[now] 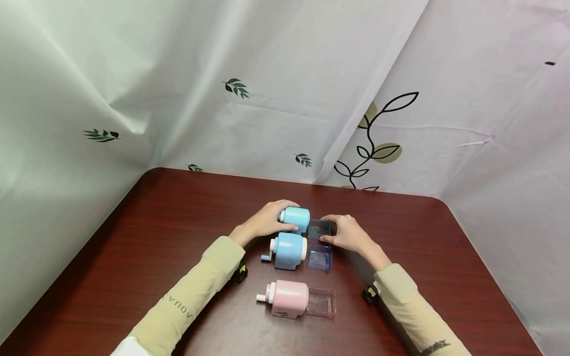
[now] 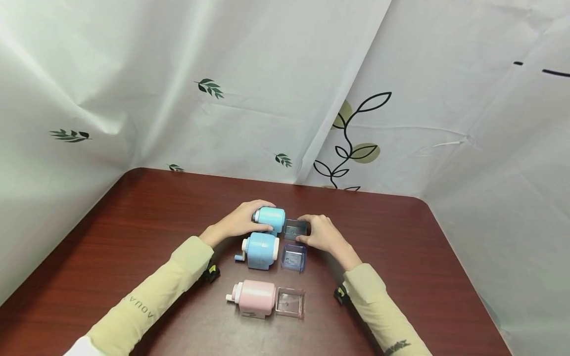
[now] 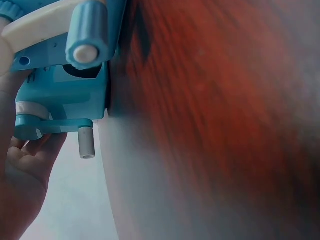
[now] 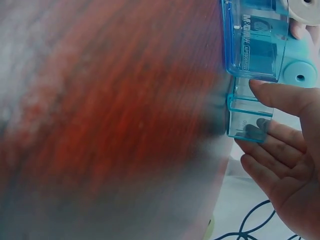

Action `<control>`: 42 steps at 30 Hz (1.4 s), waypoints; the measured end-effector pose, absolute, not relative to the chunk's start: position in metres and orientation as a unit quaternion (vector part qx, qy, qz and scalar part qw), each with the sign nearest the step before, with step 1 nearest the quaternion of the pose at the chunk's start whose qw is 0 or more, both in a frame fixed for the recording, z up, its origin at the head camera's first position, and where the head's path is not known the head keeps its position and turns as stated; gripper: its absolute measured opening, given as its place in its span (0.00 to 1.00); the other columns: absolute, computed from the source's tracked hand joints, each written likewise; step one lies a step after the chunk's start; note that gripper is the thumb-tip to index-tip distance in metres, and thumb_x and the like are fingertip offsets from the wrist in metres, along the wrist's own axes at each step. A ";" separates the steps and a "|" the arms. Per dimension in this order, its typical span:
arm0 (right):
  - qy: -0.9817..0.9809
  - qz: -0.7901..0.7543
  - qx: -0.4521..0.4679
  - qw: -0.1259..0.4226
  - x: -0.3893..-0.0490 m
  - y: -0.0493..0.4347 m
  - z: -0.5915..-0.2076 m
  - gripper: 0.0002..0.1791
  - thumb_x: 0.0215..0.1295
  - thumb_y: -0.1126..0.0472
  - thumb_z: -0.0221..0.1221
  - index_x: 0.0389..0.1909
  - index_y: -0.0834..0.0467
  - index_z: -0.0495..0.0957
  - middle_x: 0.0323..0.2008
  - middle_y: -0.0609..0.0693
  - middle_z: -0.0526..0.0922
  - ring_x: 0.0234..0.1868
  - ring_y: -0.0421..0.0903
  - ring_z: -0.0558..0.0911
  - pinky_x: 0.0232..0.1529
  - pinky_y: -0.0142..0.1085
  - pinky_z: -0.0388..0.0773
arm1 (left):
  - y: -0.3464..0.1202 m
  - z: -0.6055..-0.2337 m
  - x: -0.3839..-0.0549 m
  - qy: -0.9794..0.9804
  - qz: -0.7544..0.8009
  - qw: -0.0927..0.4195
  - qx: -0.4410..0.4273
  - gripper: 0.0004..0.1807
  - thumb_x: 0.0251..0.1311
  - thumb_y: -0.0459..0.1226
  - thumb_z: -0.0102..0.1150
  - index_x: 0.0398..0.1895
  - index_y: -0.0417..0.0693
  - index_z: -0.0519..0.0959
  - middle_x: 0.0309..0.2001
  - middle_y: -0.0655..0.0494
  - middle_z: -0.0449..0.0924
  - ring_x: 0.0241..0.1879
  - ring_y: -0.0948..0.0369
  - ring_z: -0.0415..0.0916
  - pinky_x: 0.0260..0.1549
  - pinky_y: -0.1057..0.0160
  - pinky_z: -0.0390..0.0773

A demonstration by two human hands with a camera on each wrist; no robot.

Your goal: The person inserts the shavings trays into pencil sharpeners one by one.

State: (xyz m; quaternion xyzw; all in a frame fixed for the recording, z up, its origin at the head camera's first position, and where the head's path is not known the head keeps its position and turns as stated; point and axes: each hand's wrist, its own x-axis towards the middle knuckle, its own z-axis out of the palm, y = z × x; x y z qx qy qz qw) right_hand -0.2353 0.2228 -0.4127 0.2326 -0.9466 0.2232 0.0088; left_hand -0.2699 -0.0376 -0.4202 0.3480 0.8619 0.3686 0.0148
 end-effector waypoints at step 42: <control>-0.946 0.215 0.242 0.017 -0.233 0.221 -0.411 0.24 0.51 0.57 0.71 0.49 0.61 0.80 0.36 0.53 0.86 0.24 0.38 0.73 0.28 0.31 0.70 | -0.032 -0.422 -0.269 0.877 0.337 -0.020 0.342 0.31 0.50 0.46 0.71 0.56 0.44 0.74 0.49 0.47 0.81 0.42 0.57 0.78 0.42 0.59 0.79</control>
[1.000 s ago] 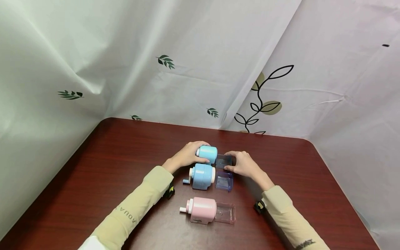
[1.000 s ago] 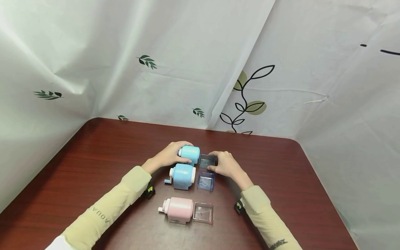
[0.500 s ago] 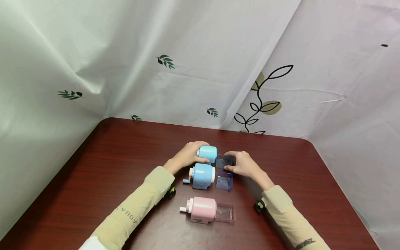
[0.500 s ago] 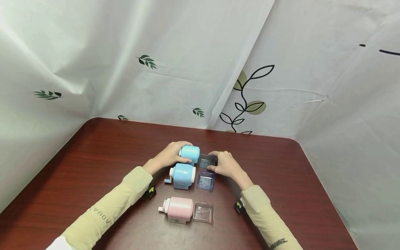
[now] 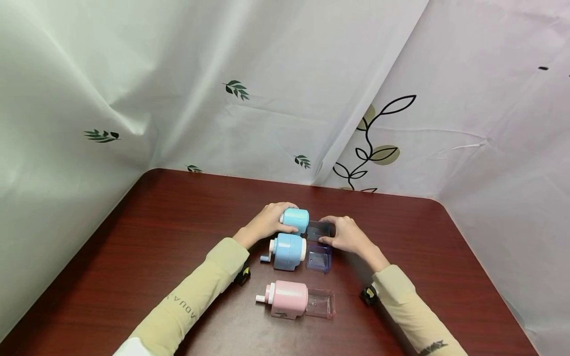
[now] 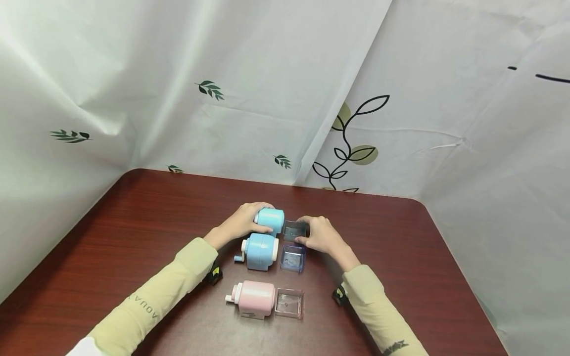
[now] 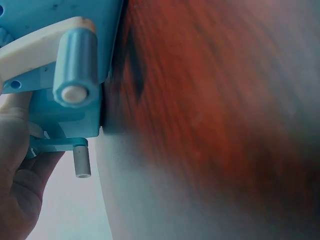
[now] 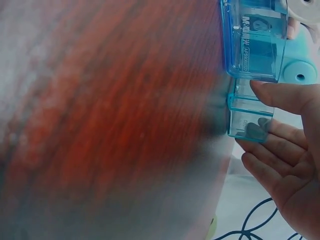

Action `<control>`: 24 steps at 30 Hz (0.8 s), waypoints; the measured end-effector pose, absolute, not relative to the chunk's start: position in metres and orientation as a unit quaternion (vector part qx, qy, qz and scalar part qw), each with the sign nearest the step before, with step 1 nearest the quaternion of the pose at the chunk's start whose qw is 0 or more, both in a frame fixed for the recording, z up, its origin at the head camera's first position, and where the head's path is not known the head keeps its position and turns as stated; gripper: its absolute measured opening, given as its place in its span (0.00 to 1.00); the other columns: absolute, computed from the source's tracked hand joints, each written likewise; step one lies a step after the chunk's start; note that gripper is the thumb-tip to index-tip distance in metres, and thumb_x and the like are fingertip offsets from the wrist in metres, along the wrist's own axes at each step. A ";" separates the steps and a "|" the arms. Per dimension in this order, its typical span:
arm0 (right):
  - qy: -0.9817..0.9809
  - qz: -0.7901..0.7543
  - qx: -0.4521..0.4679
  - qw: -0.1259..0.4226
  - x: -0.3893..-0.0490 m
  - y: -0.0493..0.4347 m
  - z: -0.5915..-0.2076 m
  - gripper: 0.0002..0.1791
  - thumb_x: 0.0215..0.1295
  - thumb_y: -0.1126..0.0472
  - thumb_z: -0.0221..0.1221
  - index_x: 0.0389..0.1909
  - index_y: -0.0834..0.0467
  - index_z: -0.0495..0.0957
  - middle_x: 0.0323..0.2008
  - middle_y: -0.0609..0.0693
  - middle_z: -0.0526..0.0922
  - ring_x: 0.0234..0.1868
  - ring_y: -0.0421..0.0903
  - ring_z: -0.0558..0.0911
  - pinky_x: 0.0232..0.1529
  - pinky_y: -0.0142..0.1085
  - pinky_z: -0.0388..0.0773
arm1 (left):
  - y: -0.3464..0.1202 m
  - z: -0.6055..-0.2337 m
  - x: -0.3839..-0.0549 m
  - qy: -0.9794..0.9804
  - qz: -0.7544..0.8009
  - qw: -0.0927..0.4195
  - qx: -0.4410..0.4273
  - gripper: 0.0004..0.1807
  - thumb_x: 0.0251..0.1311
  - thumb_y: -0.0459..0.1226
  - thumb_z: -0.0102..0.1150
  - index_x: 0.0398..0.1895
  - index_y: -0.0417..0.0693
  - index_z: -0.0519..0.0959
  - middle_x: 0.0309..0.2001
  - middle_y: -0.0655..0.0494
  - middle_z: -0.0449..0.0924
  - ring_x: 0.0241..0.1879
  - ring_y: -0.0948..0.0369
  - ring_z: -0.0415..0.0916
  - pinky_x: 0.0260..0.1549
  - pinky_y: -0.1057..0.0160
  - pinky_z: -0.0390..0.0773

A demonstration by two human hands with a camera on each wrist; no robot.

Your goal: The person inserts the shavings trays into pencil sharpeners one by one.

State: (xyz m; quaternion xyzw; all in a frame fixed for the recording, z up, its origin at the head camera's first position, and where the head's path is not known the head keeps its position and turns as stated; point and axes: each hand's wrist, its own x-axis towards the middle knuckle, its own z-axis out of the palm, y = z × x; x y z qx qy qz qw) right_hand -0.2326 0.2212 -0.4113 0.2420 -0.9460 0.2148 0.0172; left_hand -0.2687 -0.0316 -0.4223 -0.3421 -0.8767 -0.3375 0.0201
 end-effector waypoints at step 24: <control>-0.942 0.221 0.251 0.010 -0.235 0.216 -0.413 0.24 0.51 0.56 0.71 0.49 0.61 0.80 0.30 0.50 0.85 0.18 0.36 0.67 0.22 0.29 0.64 | -0.032 -0.424 -0.270 -0.876 -0.337 0.020 -0.344 0.31 0.51 0.46 0.71 0.57 0.44 0.74 0.50 0.47 0.81 0.43 0.56 0.79 0.42 0.60 0.79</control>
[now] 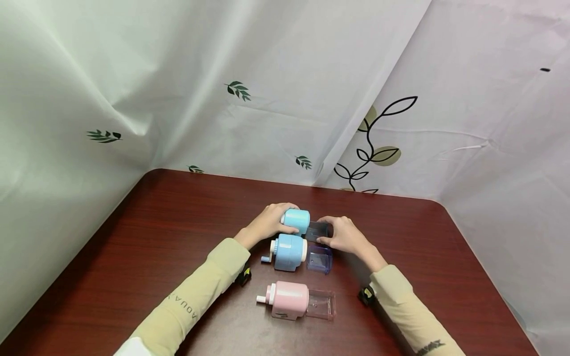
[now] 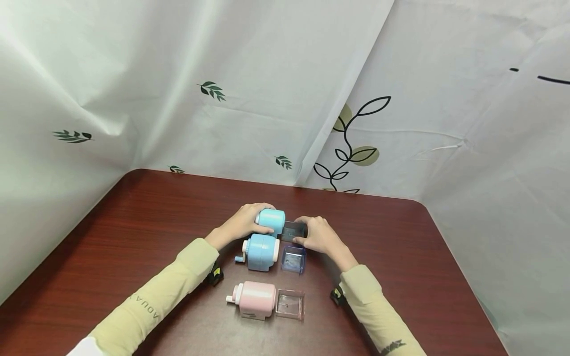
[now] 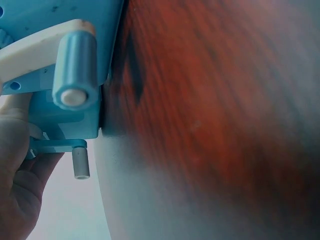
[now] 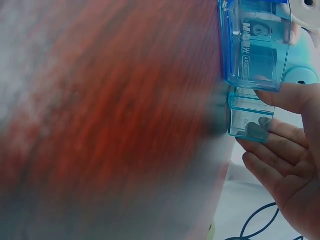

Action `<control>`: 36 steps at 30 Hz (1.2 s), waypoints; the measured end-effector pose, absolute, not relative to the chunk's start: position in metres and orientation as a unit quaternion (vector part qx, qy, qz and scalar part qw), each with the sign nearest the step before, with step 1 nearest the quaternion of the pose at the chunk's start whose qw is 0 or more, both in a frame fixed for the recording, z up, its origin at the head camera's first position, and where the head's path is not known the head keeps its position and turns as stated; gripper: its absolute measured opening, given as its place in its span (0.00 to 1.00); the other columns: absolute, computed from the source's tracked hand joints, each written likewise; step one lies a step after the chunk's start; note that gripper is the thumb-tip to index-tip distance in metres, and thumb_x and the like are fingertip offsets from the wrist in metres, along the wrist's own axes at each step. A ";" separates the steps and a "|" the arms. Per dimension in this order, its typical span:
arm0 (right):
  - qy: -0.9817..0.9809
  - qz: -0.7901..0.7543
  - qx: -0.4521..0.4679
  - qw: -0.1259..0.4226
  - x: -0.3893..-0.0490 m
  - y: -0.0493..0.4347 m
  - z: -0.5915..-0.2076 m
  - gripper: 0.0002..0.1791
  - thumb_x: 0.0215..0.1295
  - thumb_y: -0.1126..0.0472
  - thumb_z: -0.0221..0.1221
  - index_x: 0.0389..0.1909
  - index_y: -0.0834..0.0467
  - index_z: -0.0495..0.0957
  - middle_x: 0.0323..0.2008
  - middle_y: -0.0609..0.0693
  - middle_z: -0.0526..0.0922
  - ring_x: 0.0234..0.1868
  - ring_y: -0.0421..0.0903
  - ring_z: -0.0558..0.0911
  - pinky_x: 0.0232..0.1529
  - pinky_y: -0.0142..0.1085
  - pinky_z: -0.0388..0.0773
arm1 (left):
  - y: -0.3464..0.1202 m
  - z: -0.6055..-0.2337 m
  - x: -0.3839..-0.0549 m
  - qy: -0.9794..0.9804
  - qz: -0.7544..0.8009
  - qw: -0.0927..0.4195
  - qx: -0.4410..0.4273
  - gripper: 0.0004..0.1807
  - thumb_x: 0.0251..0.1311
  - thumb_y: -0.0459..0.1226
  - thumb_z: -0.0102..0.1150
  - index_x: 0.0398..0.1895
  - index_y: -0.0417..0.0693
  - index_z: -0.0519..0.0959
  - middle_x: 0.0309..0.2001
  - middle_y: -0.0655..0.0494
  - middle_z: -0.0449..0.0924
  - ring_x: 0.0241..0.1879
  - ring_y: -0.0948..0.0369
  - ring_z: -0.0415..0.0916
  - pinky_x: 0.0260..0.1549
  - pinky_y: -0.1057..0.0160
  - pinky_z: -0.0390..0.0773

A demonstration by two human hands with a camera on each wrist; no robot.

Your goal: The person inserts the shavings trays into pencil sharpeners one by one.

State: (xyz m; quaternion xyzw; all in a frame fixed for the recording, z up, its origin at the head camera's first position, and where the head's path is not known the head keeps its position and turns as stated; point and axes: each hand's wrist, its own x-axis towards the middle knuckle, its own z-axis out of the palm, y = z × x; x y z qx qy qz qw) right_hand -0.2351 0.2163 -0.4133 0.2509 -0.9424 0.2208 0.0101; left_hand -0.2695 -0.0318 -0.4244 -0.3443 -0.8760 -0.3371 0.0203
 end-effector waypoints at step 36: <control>-0.942 0.212 0.261 0.005 -0.241 0.207 -0.415 0.26 0.53 0.55 0.70 0.51 0.61 0.79 0.17 0.45 0.73 0.17 0.37 0.62 0.22 0.30 0.61 | -0.031 -0.422 -0.269 -0.876 -0.338 0.022 -0.344 0.32 0.50 0.45 0.72 0.57 0.43 0.74 0.50 0.47 0.81 0.43 0.56 0.79 0.42 0.59 0.80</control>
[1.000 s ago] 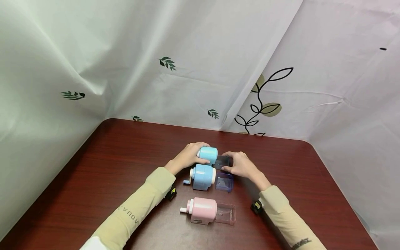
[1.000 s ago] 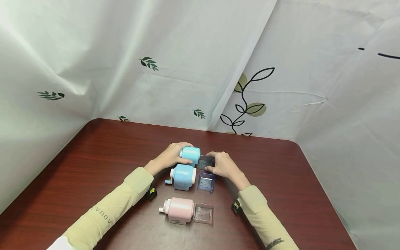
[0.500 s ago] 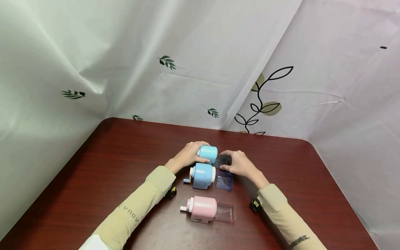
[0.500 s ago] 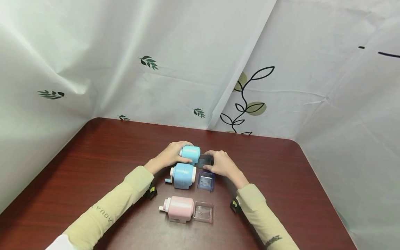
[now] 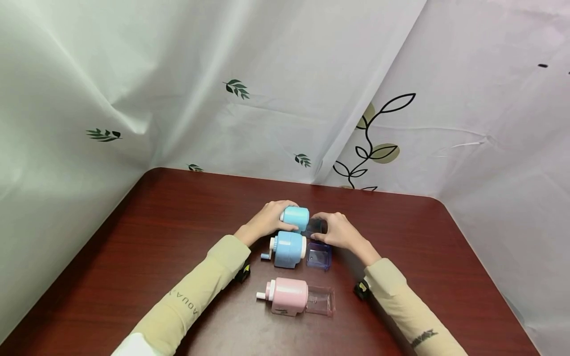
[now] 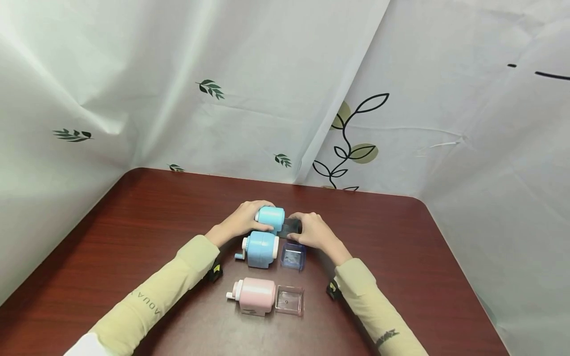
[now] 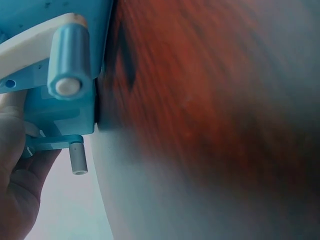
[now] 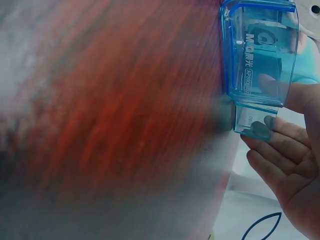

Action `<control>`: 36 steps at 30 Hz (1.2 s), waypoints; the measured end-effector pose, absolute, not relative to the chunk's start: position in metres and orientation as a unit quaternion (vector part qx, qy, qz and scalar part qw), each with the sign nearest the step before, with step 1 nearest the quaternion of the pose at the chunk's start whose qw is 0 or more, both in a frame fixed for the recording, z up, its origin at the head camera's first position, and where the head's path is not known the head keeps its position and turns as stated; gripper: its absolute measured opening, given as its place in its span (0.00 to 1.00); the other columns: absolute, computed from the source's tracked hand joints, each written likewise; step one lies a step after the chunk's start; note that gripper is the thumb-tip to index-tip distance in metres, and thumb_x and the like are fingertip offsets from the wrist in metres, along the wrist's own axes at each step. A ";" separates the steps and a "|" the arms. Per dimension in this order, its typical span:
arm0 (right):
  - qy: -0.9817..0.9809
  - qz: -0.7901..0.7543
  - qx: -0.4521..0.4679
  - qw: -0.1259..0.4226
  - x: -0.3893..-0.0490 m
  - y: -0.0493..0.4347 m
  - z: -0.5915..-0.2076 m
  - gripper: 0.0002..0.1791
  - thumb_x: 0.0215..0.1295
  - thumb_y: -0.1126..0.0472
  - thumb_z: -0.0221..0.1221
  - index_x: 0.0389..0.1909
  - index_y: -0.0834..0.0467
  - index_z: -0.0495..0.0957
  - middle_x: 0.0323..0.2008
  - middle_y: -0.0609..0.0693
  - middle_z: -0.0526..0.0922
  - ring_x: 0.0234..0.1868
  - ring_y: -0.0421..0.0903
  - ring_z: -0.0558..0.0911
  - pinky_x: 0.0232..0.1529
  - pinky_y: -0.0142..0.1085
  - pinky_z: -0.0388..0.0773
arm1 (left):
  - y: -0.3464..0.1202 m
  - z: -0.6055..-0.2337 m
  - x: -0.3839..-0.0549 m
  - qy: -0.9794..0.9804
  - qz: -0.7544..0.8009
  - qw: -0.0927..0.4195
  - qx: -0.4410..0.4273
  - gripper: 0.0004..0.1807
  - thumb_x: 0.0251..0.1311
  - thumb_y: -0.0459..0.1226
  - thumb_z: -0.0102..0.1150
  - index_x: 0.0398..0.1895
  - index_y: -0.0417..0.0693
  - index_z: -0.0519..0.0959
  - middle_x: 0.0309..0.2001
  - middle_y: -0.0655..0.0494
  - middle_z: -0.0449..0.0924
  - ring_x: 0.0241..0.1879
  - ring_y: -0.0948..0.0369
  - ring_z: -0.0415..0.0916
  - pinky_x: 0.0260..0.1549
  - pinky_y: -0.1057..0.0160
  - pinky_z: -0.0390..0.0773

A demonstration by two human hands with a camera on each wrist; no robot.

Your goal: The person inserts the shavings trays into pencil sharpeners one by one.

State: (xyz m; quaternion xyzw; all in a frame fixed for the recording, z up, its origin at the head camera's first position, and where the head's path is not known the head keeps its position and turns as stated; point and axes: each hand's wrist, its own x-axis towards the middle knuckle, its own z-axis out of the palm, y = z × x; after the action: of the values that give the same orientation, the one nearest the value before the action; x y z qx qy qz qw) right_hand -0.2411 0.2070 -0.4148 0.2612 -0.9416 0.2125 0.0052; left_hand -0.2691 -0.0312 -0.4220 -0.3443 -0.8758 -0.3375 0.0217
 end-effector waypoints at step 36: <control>-0.939 0.207 0.273 0.001 -0.246 0.197 -0.413 0.27 0.51 0.54 0.71 0.51 0.62 0.79 0.16 0.46 0.75 0.14 0.35 0.64 0.20 0.28 0.62 | -0.030 -0.421 -0.270 -0.876 -0.335 0.020 -0.345 0.31 0.49 0.45 0.72 0.56 0.42 0.75 0.49 0.48 0.82 0.42 0.56 0.80 0.41 0.60 0.80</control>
State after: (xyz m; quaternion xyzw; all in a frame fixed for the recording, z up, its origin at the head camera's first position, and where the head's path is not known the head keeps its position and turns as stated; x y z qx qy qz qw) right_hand -0.2463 0.1970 -0.4133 0.2732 -0.9394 0.2072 0.0014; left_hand -0.2703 -0.0297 -0.4209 -0.3455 -0.8763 -0.3352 0.0197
